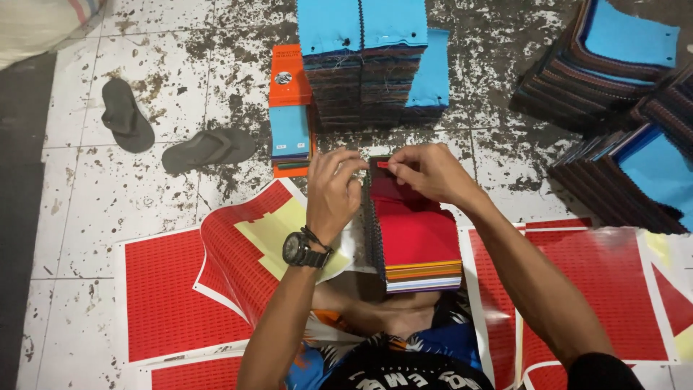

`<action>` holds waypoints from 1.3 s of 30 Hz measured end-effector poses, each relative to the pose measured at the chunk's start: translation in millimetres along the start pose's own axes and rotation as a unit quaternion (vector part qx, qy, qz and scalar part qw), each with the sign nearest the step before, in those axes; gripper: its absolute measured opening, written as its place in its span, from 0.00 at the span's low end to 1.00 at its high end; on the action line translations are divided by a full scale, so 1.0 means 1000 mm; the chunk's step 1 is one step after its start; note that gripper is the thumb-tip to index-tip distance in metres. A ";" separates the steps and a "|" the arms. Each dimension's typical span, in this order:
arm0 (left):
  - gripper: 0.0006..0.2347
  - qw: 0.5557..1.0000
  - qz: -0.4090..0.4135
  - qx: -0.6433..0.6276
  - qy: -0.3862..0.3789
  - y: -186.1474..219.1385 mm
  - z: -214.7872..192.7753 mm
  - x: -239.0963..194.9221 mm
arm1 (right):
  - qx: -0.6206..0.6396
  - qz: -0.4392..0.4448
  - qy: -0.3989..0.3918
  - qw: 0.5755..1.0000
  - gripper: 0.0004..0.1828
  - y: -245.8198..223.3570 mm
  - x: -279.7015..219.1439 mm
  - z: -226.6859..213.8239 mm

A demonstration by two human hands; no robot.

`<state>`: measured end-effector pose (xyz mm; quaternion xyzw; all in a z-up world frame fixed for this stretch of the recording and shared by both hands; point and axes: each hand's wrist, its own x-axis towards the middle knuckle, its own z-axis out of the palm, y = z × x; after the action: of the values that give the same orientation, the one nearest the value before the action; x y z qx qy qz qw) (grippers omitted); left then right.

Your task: The person sits on the floor and peels small red stickers from a large red sheet, placing them onto a stack of colorful notebooks. The person repeatedly picks up the sheet, peels stickers, and adds them to the stack.

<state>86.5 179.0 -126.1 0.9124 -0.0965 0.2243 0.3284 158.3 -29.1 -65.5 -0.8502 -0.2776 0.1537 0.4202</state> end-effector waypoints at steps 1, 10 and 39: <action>0.15 1.000 -0.001 0.000 0.001 -0.001 0.001 -0.002 | -0.001 0.000 -0.002 1.000 0.07 -0.002 0.001 0.000; 0.17 0.978 0.113 0.175 0.022 -0.020 0.028 -0.008 | -0.085 0.057 -0.011 0.995 0.09 -0.005 0.008 0.010; 0.17 0.865 -0.136 -0.477 0.072 0.029 -0.006 0.025 | 0.012 -0.057 -0.018 0.998 0.12 -0.022 -0.009 -0.010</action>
<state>97.0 159.7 -94.4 0.6297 -0.0432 0.1691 0.7570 147.9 -29.8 -41.6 -0.8247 -0.3314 0.1486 0.4335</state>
